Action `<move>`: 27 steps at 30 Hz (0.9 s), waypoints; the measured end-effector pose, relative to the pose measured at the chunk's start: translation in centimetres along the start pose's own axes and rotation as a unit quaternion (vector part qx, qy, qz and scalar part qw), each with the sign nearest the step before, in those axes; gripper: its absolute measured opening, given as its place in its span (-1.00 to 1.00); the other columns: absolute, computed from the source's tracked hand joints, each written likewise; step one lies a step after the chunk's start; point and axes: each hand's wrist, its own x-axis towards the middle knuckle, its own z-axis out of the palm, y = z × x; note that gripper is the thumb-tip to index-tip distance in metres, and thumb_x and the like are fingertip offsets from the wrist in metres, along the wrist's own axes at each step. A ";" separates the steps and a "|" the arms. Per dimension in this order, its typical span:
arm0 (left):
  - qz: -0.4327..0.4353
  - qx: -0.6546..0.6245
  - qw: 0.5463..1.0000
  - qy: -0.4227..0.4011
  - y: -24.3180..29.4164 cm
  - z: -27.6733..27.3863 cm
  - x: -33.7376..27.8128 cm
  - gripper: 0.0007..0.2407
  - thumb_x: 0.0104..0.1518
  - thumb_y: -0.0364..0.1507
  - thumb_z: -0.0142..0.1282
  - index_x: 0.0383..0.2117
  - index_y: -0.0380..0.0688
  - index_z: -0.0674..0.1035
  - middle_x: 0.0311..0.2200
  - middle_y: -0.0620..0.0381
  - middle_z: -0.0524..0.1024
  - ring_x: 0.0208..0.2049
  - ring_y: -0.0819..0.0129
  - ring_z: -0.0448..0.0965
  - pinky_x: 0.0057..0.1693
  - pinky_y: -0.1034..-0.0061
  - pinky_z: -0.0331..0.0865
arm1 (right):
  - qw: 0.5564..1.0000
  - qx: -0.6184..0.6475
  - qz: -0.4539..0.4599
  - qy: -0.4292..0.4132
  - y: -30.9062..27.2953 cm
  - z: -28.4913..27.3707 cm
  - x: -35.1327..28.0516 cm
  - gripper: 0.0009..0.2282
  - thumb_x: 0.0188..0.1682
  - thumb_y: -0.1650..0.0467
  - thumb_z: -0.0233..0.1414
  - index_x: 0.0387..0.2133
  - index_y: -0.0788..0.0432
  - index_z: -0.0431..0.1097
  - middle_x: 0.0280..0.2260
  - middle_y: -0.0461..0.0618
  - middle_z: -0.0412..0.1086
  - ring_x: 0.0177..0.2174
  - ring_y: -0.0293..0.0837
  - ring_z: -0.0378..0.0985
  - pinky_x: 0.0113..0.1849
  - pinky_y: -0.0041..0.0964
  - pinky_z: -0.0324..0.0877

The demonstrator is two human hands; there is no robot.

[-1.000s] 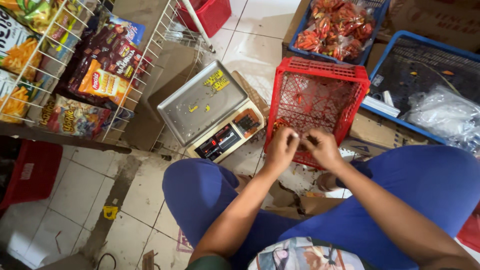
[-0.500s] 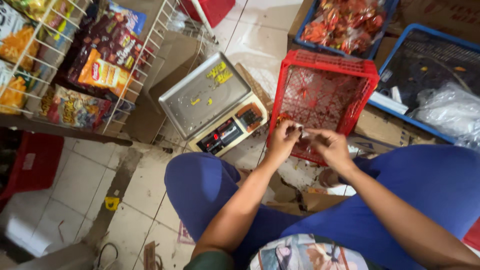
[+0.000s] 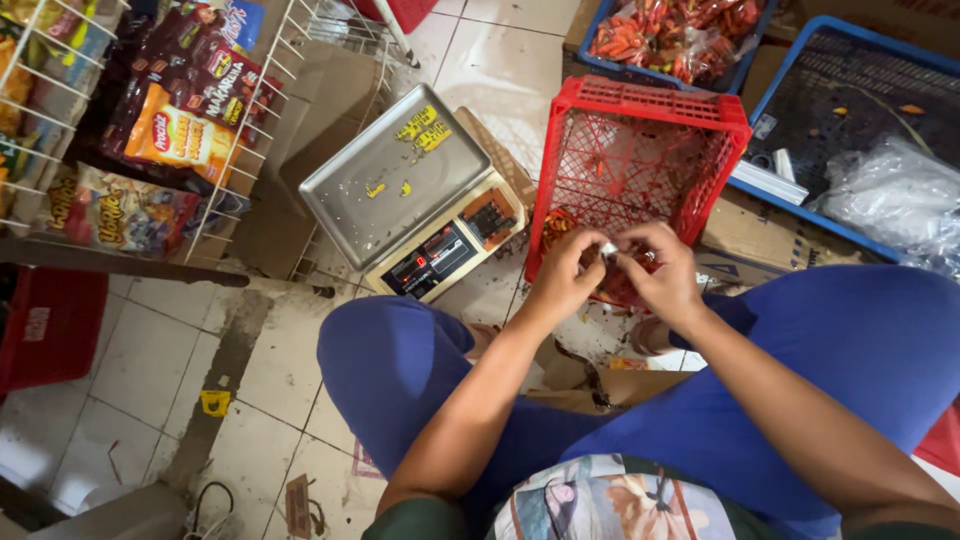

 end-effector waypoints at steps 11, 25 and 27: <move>0.079 0.210 0.973 0.052 2.4 1.6 -1.2 -0.78 0.19 -0.61 0.10 -0.05 -0.21 0.52 -0.17 -0.13 0.52 -0.27 -0.08 0.61 -0.13 0.21 0.49 | 0.995 -0.035 0.058 0.069 3.1 1.9 -1.0 -0.93 -0.06 0.56 0.20 -0.38 0.31 0.45 -0.42 0.04 0.42 -0.41 -0.20 0.45 -0.34 -0.34 0.36; -0.261 -0.397 0.879 -0.036 -7.8 0.7 -0.8 -1.00 0.32 -0.51 0.04 -0.25 -0.10 0.50 -0.35 0.21 0.52 -0.38 0.46 0.56 -0.21 0.53 0.50 | 0.979 0.176 0.031 -0.098 1.8 1.3 0.4 -0.90 -0.06 0.57 0.09 -0.30 0.22 0.41 -0.32 -0.06 0.45 -0.27 -0.20 0.51 -0.18 -0.30 0.44; -0.255 -0.372 0.892 0.007 -7.8 0.7 -0.9 -0.98 0.29 -0.51 0.04 -0.24 -0.09 0.51 -0.33 0.23 0.52 -0.33 0.50 0.55 -0.20 0.56 0.45 | 0.982 0.067 -0.135 -0.112 0.8 0.7 0.8 -0.84 -0.16 0.59 0.07 -0.31 0.22 0.39 -0.26 0.02 0.45 -0.16 -0.05 0.54 -0.08 -0.19 0.43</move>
